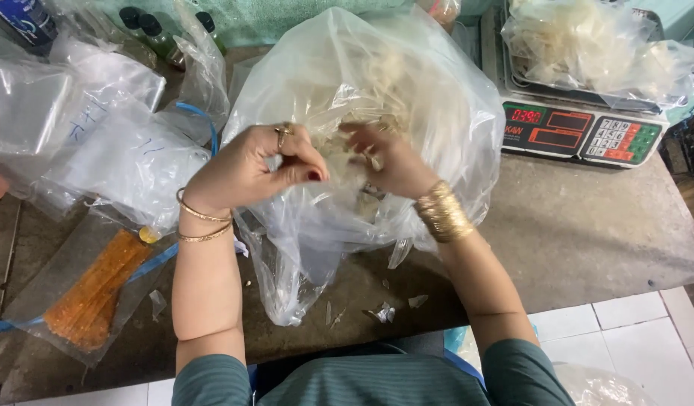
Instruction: The person is weighing and bagging dried food items using a digital scale.
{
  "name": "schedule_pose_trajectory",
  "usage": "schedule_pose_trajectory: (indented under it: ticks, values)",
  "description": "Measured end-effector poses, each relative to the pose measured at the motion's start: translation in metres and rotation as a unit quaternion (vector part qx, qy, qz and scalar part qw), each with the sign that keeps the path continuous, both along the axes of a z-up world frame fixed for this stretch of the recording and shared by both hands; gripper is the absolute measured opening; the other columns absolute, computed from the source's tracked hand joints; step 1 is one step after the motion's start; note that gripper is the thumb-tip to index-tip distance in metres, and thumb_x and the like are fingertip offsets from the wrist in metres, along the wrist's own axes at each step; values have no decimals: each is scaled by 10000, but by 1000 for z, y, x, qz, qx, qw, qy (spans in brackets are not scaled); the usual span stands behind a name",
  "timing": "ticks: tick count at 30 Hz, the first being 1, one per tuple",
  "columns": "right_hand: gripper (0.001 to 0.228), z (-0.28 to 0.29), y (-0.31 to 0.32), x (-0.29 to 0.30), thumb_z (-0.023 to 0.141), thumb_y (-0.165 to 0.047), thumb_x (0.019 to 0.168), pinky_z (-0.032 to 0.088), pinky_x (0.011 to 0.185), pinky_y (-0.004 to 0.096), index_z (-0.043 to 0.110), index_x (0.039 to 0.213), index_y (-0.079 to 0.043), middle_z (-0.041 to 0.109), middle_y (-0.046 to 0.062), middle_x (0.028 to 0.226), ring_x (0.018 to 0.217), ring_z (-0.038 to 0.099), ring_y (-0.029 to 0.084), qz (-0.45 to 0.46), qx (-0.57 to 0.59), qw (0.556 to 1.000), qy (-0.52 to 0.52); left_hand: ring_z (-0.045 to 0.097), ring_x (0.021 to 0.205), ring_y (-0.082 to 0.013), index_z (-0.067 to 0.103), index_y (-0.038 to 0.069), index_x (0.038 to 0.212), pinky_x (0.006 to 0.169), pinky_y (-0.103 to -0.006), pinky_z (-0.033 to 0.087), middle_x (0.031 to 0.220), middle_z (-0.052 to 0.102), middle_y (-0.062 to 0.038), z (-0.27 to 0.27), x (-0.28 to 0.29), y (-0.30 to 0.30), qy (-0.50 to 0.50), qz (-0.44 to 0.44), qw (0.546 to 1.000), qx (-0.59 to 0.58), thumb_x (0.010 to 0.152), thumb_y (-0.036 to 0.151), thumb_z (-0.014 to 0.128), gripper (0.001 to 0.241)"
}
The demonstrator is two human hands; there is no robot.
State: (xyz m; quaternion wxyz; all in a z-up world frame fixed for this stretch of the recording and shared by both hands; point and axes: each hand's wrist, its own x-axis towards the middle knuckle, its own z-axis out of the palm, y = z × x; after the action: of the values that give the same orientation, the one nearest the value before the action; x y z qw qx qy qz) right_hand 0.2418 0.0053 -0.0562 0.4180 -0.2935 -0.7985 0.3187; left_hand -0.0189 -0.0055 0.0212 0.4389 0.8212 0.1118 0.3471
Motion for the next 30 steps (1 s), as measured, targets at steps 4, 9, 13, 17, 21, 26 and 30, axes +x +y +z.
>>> schedule_pose_trajectory:
  ticks: [4,9,13,17,21,26,30]
  values:
    - [244,5,-4,-26,673,-11,827,575,686,527,690,1037,111,686,294,771,771,706,486,-76,110,926,-353,513,711,-133,779,90,1025,694,-291,461,785,555,-39,-14,-1,18,23,108,989,102,1011,99,694,86]
    - [159,-46,12,-17,593,-27,876,540,580,500,698,827,81,658,248,640,686,703,459,-154,42,909,-385,565,781,-177,782,113,1069,749,-317,502,892,537,-62,-35,5,33,-5,169,972,165,1000,88,730,89]
    - [239,-81,42,27,653,-189,909,570,717,502,650,1088,-31,698,225,891,821,702,451,-148,30,937,-316,559,789,-170,777,176,1047,771,-323,503,912,521,-36,-39,5,39,30,186,968,167,984,103,724,110]
    - [540,-62,56,66,784,-427,889,557,809,496,606,1329,-168,681,167,1100,932,683,408,-213,-106,952,-192,547,786,-172,772,183,1020,746,-311,511,894,517,-38,-38,6,36,58,178,972,140,946,66,724,147]
    - [288,-36,44,69,786,-233,900,579,776,239,658,1155,-187,726,-36,931,817,702,114,-207,-179,961,-24,554,798,-218,784,153,990,746,-337,529,875,558,-86,-52,19,36,83,145,981,100,898,16,709,181]
    - [254,-36,44,72,732,-52,1003,538,783,226,603,1222,-68,574,16,796,772,591,88,-181,-65,952,237,605,785,-300,788,88,951,718,-404,552,905,618,-185,-74,50,33,152,86,983,57,835,46,726,138]
    - [241,-34,28,50,648,-54,1034,579,874,281,576,1263,-75,625,25,948,901,653,114,-138,-65,943,295,593,811,-254,793,135,983,742,-376,543,930,612,-136,-80,60,40,118,70,989,50,846,65,726,168]
